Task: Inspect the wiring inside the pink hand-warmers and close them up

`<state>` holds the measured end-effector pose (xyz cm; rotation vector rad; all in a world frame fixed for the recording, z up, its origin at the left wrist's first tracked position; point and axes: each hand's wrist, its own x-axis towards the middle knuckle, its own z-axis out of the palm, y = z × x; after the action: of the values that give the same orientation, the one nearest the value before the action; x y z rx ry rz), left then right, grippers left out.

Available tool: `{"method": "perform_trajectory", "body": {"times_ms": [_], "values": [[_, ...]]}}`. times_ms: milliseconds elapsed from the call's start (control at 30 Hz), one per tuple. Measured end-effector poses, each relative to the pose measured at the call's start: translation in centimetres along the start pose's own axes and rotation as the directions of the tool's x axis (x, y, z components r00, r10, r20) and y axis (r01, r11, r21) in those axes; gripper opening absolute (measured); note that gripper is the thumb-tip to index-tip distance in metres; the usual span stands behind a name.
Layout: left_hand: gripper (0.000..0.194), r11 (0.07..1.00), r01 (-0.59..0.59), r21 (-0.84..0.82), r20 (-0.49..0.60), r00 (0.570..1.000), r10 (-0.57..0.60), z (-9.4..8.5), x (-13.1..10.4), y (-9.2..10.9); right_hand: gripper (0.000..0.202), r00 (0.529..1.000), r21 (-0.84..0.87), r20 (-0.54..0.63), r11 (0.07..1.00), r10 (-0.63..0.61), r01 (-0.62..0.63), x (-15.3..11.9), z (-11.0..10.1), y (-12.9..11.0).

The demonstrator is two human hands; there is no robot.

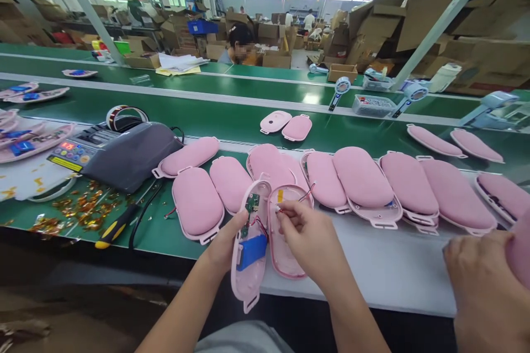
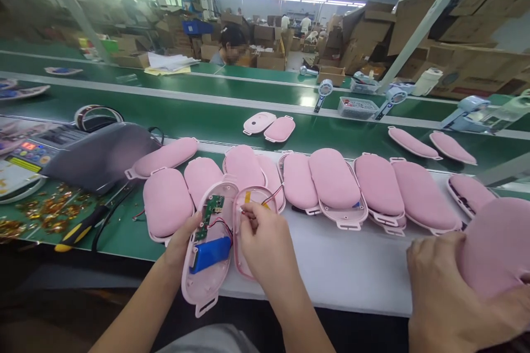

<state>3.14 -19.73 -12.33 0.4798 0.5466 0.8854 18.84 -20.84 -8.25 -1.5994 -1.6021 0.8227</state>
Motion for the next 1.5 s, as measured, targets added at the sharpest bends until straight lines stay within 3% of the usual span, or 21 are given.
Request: {"method": "perform_trajectory", "body": {"times_ms": [167,333,433,600,800,1033,1200,1333,1400,1500], "values": [[0.054,1.0,-0.007,0.026,0.09,0.996,0.005,-0.5,0.3,-0.8,0.017,0.999,0.019,0.041,1.0,0.012,-0.013,-0.2,0.1,-0.3],[0.058,0.991,-0.099,0.095,0.052,0.994,0.094,0.9,-0.1,-0.5,0.018,0.986,0.206,0.16,0.978,-0.054,0.02,0.1,0.1,-0.2],[0.062,0.978,-0.164,0.13,0.046,0.986,0.159,1.1,0.1,-0.4,0.021,0.98,0.223,0.177,0.973,-0.095,0.055,0.5,0.1,-0.2],[0.066,0.969,-0.195,0.15,0.03,0.981,0.193,0.9,0.1,-0.3,0.02,0.984,0.189,0.125,0.977,-0.126,0.101,0.0,1.0,-0.3],[0.067,0.951,-0.239,0.196,0.101,0.97,0.222,0.9,-0.1,-0.2,0.022,0.99,0.179,-0.003,0.974,-0.142,0.141,-1.3,2.4,0.3],[0.071,0.946,-0.228,0.231,0.084,0.973,0.214,0.7,0.1,-0.3,0.02,0.983,0.183,-0.05,0.965,-0.179,0.185,-1.7,2.5,0.3],[0.069,0.955,-0.221,0.199,0.084,0.975,0.208,0.9,0.1,-0.3,0.017,0.962,0.081,-0.08,0.96,-0.261,0.268,-2.4,2.4,0.5],[0.071,0.954,-0.22,0.203,0.041,0.976,0.216,1.7,0.0,-0.2,0.016,0.909,-0.096,-0.136,0.918,-0.395,0.384,-3.0,2.4,1.0],[0.072,0.952,-0.223,0.21,0.037,0.975,0.22,1.9,0.1,-0.1,0.016,0.894,-0.119,-0.123,0.9,-0.432,0.419,-3.2,2.2,1.1],[0.072,0.95,-0.214,0.225,0.016,0.976,0.216,2.1,0.3,-0.2,0.012,0.915,-0.046,-0.028,0.915,-0.402,0.401,-3.1,1.4,1.1]]}}
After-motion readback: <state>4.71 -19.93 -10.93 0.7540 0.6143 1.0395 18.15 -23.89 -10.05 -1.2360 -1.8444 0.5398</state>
